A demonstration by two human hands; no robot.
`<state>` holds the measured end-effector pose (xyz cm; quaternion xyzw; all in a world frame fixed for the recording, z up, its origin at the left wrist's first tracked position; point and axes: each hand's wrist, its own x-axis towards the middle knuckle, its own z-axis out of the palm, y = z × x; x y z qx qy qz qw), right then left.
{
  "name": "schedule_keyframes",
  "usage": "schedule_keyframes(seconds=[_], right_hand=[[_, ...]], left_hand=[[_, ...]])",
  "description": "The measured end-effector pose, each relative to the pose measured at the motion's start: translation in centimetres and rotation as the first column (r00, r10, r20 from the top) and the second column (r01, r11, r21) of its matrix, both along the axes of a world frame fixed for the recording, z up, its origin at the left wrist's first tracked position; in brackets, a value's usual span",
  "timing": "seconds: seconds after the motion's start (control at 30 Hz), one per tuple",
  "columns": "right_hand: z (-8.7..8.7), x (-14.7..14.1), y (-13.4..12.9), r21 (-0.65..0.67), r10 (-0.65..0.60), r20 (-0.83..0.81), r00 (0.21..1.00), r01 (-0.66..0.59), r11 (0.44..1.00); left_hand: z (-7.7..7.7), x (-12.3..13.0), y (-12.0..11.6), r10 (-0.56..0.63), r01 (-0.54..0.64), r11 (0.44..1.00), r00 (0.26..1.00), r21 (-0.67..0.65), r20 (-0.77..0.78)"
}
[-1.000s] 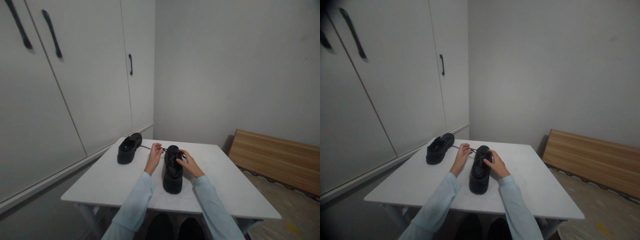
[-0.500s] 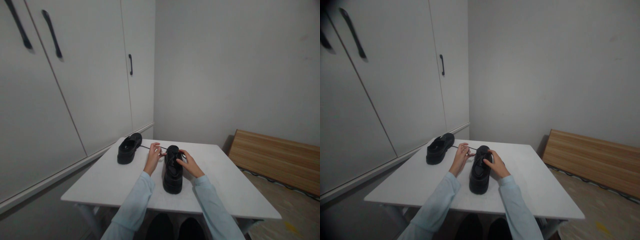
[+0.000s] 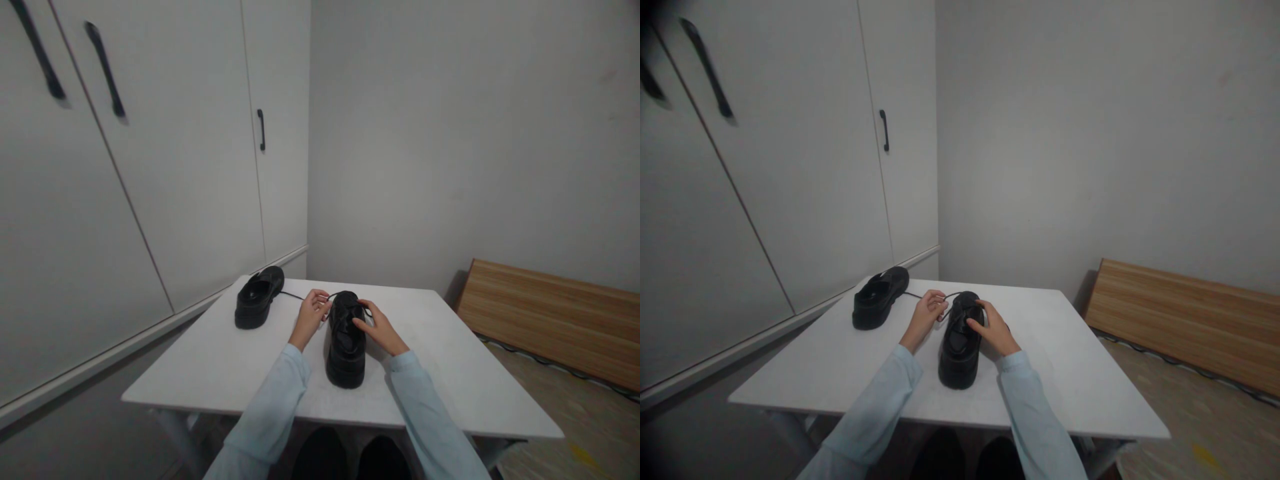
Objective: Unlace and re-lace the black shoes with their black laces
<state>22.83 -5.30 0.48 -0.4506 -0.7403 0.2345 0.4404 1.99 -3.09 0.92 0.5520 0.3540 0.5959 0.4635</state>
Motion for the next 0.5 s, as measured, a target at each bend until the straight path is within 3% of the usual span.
schedule_keyframes(seconds=[0.3, 0.5], right_hand=[[-0.04, -0.04, -0.04, -0.010, 0.012, -0.013, 1.000, -0.012, 1.000], [-0.17, -0.04, 0.05, -0.010, 0.017, -0.030, 0.999, -0.017, 1.000]], left_hand=[[-0.91, -0.20, 0.39, -0.001, -0.001, 1.000, 0.989, -0.012, -0.148], [-1.03, -0.41, 0.30, 0.145, -0.127, 0.989, 0.939, 0.076, -0.312]])
